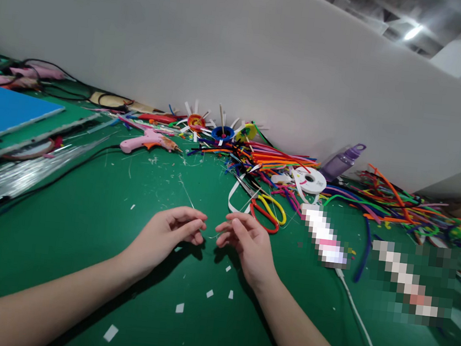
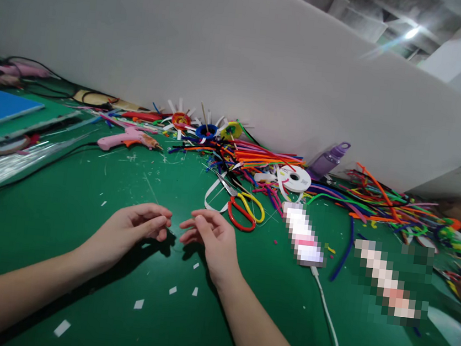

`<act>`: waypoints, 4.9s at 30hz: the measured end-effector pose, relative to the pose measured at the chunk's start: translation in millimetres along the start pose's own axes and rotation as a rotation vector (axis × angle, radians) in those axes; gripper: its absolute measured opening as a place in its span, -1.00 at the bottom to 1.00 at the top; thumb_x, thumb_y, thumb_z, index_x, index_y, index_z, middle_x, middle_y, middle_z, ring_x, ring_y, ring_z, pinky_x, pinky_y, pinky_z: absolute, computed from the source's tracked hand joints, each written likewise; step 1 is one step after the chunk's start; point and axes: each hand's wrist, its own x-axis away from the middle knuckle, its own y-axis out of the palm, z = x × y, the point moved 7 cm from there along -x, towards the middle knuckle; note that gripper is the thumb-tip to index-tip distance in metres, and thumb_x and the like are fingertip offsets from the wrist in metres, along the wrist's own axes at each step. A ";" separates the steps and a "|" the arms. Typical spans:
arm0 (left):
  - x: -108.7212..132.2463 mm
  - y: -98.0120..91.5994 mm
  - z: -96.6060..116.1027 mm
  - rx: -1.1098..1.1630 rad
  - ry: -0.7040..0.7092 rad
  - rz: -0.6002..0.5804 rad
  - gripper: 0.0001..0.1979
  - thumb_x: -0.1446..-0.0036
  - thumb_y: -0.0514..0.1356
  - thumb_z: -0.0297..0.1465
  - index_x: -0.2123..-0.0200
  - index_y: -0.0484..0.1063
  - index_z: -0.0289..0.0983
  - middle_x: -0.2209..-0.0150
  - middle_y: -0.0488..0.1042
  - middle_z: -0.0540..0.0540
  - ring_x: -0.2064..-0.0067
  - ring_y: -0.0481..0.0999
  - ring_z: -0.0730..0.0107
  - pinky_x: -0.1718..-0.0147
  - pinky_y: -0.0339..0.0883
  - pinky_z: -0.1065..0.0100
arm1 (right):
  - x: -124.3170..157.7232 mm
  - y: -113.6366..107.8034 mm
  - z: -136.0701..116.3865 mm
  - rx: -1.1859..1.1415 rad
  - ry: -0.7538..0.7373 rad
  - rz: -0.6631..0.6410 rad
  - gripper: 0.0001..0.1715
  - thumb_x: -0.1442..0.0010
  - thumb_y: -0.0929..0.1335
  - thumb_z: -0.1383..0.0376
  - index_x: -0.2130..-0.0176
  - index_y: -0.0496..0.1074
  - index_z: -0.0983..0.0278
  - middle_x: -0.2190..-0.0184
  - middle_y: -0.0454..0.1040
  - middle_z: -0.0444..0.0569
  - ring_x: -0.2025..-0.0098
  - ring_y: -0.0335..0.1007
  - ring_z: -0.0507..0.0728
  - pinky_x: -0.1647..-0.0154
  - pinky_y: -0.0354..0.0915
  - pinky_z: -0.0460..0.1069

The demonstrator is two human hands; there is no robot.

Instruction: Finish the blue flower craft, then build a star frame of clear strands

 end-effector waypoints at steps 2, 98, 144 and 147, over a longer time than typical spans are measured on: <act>-0.5 0.1 0.7 -0.033 -0.004 -0.010 -0.72 -0.06 0.26 -0.24 0.21 0.46 -0.29 0.45 0.54 -0.04 0.42 0.52 0.42 0.34 0.40 0.38 | 0.5 -1.1 -8.8 0.060 -0.078 0.000 -0.76 -0.11 0.40 0.18 0.20 0.44 0.22 0.42 0.54 -0.11 0.49 0.44 -0.01 0.42 0.38 -0.07; -109.3 -187.7 56.8 -1.673 0.269 0.728 -0.44 -0.20 -0.07 -0.07 0.07 0.34 -0.47 0.11 0.45 -0.41 0.06 0.34 -0.05 0.04 -0.05 0.02 | -15.2 30.3 -25.6 1.020 -0.868 -0.023 -0.70 -0.24 0.28 0.40 0.04 0.41 0.20 0.24 0.56 -0.05 0.19 0.51 0.05 0.12 0.43 -0.04; -113.5 -184.8 58.5 -1.678 0.209 0.781 -0.47 -0.22 -0.06 -0.15 0.05 0.27 -0.56 0.09 0.37 -0.47 0.07 0.30 -0.10 0.17 0.04 0.12 | -42.8 33.8 -27.5 1.132 -0.996 0.112 -0.79 -0.27 0.25 0.39 0.13 0.44 0.26 0.25 0.58 -0.04 0.22 0.52 0.03 0.18 0.40 -0.09; -108.2 -180.8 63.9 -1.650 0.264 0.813 -0.46 -0.23 -0.07 -0.16 0.00 0.22 -0.55 0.07 0.35 -0.45 0.07 0.31 -0.07 0.14 0.03 0.12 | -42.7 35.5 -25.3 1.142 -1.007 0.082 -0.78 -0.27 0.25 0.39 0.11 0.44 0.25 0.23 0.57 -0.04 0.20 0.51 0.04 0.15 0.40 -0.08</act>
